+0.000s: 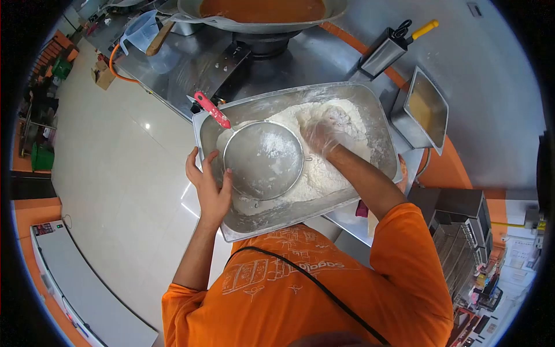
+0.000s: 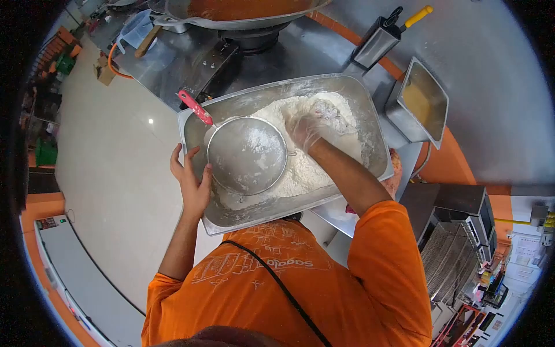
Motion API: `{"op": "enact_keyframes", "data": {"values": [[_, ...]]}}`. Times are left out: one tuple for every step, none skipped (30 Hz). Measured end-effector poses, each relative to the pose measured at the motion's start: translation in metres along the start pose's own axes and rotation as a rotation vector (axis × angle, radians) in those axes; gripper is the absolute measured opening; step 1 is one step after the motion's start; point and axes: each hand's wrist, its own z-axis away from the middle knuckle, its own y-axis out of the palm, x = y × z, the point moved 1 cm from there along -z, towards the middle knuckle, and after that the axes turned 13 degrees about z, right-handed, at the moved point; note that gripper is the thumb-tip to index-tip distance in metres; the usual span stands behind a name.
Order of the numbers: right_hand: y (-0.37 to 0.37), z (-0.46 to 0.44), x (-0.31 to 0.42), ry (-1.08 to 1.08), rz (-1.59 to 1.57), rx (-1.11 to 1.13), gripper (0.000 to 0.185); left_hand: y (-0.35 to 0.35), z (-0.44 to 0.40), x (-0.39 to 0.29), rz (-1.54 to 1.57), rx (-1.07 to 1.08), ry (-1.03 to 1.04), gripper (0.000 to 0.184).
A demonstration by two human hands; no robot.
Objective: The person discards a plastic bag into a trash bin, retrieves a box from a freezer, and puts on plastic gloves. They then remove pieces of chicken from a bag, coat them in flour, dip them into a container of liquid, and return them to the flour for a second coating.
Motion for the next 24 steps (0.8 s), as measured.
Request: {"op": "enact_keyframes", "data": {"values": [[-0.013,0.008,-0.007,-0.113,0.007,0.079,0.036,0.0,0.0,0.0,0.007,-0.005,-0.006,0.043],[-0.018,0.014,-0.013,-0.225,0.014,0.159,0.038,0.0,0.0,0.0,0.013,-0.009,-0.004,0.043],[-0.016,0.018,-0.021,-0.226,0.023,0.156,0.038,0.0,0.0,-0.001,0.011,-0.007,-0.01,0.043],[-0.014,0.022,-0.031,-0.255,-0.153,0.074,0.04,0.0,-0.001,-0.001,0.007,-0.007,-0.019,0.043],[-0.01,0.025,-0.041,-0.285,-0.332,-0.008,0.042,0.0,-0.002,0.0,0.009,-0.013,-0.023,0.043],[0.001,0.03,-0.056,-0.23,-0.375,-0.17,0.04,-0.001,-0.003,0.0,0.002,-0.002,-0.016,0.042],[-0.008,0.03,-0.066,-0.173,-0.419,-0.329,0.038,-0.001,-0.002,-0.001,-0.005,0.012,-0.01,0.042],[-0.014,0.022,-0.087,-0.128,-0.543,0.016,0.032,-0.001,-0.002,-0.001,-0.007,0.013,-0.015,0.042],[0.02,0.029,-0.098,-0.318,0.04,-0.241,0.029,-0.001,-0.003,-0.002,-0.004,0.015,-0.009,0.042],[-0.007,0.026,-0.099,-0.154,-0.21,-0.071,0.025,0.0,-0.002,-0.003,-0.002,0.018,-0.001,0.041],[-0.036,0.022,-0.102,0.015,-0.453,0.096,0.023,0.0,-0.002,-0.002,-0.003,0.022,0.003,0.041],[-0.025,0.02,-0.102,0.018,-0.454,0.095,0.023,0.001,-0.002,-0.001,-0.012,0.021,0.005,0.041],[-0.011,0.017,-0.099,-0.01,-0.158,-0.023,0.025,0.001,-0.002,-0.001,-0.022,0.018,0.008,0.041],[0.003,0.014,-0.097,-0.036,0.138,-0.139,0.027,0.001,-0.001,-0.001,-0.025,0.019,0.01,0.041],[0.006,0.011,-0.097,-0.033,0.138,-0.143,0.027,0.001,-0.001,-0.001,-0.03,0.014,0.008,0.042],[0.01,0.007,-0.096,-0.023,0.089,-0.074,0.032,0.001,-0.001,-0.001,-0.035,0.01,0.005,0.042],[0.014,0.003,-0.093,-0.015,0.038,-0.003,0.036,0.002,-0.001,-0.001,-0.038,0.01,0.007,0.042],[0.014,0.0,-0.09,-0.007,-0.012,0.067,0.041,0.002,0.0,-0.001,-0.026,0.006,0.012,0.042],[0.014,-0.005,-0.086,-0.001,-0.062,0.136,0.046,0.001,0.0,-0.001,-0.014,-0.001,0.017,0.042],[0.014,-0.009,-0.083,0.004,-0.111,0.206,0.051,0.001,0.0,-0.002,-0.016,-0.004,0.017,0.042],[0.006,-0.012,-0.079,0.003,-0.111,0.203,0.051,0.001,0.001,-0.003,-0.015,-0.007,0.011,0.042],[-0.007,-0.017,-0.077,-0.04,-0.052,0.222,0.05,0.001,0.001,-0.003,-0.012,-0.013,0.008,0.042],[-0.016,-0.02,-0.077,-0.084,0.008,0.24,0.049,0.0,0.001,-0.002,-0.01,-0.017,0.011,0.042],[-0.016,-0.023,-0.078,-0.081,0.017,0.232,0.049,0.0,0.001,-0.002,-0.011,-0.015,0.012,0.042]]}}
